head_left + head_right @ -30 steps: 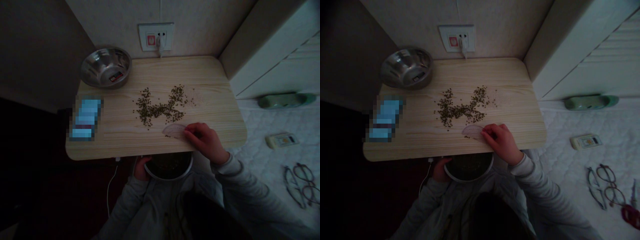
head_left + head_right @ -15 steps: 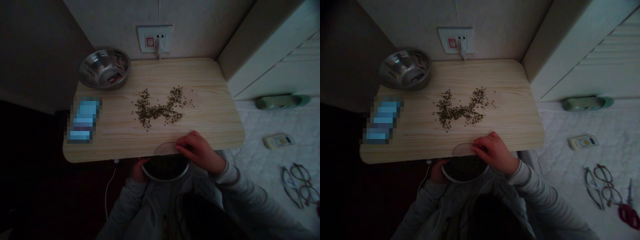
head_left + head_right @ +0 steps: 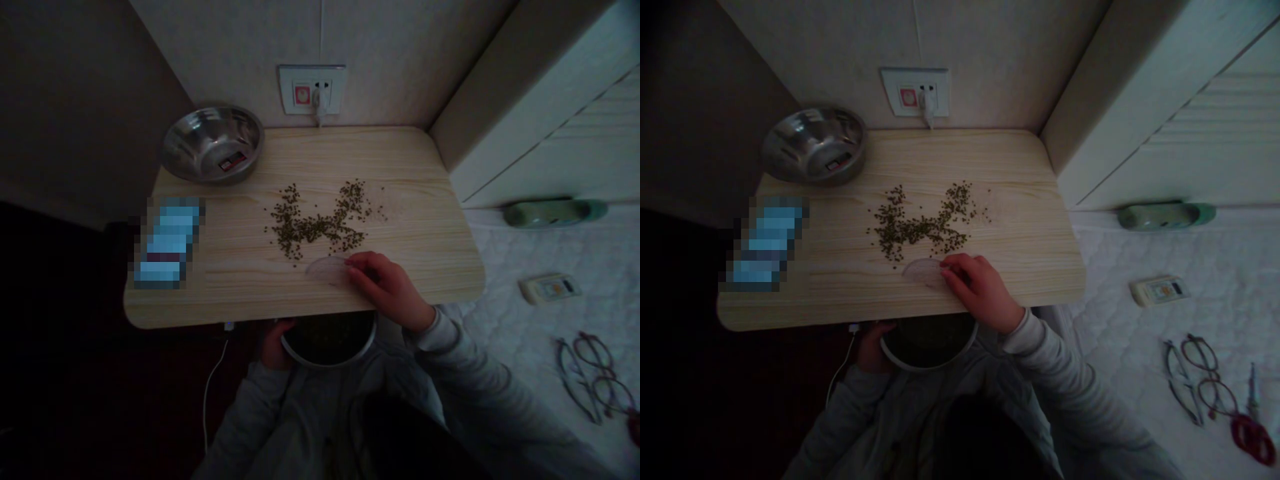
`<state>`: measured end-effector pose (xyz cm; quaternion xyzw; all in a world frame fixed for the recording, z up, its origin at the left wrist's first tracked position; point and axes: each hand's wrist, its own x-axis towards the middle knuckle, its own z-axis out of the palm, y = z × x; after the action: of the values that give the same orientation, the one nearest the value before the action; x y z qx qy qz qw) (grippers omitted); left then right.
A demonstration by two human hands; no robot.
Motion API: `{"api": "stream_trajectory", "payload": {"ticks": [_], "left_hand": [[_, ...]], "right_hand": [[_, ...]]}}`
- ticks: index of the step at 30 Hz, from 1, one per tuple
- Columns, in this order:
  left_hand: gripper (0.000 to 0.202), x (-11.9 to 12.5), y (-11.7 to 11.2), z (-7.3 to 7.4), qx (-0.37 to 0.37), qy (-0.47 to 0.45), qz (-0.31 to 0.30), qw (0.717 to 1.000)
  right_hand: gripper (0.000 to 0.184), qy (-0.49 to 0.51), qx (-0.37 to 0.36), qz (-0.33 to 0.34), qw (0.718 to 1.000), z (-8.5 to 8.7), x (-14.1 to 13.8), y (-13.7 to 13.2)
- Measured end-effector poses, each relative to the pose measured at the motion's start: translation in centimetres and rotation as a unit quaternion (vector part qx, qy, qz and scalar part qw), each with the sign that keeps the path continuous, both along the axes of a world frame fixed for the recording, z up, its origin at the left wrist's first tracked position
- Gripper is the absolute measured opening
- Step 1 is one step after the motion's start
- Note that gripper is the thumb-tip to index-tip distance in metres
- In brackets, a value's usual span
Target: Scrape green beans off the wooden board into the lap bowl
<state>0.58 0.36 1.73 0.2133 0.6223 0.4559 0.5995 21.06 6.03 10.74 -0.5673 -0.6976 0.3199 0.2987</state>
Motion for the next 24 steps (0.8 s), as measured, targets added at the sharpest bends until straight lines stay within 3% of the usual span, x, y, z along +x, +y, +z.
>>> {"api": "stream_trajectory", "payload": {"ticks": [4,8,15,20,24], "left_hand": [[0.003,0.2,0.4,1.2,-0.013,-0.041,0.024,0.999],[0.005,0.2,0.6,1.1,-0.012,-0.056,0.038,0.998],[0.014,-1.0,0.2,0.2,0.011,-0.009,0.049,0.999],[0.026,-2.2,0.2,0.2,0.029,0.039,0.013,0.999],[0.019,-2.2,0.4,-0.4,0.022,0.029,0.018,0.999]], "right_hand": [[0.024,0.026,0.007,-0.055,0.998,-0.5,-0.8,1.2],[0.026,0.037,0.030,-0.083,0.995,-0.8,-1.5,2.0],[0.023,-0.003,0.041,-0.052,0.998,-0.4,-1.9,2.1],[0.023,-0.007,0.037,-0.033,0.999,-0.2,-1.9,1.9],[0.023,-0.008,0.032,-0.042,0.999,-0.4,-2.0,2.0]]}}
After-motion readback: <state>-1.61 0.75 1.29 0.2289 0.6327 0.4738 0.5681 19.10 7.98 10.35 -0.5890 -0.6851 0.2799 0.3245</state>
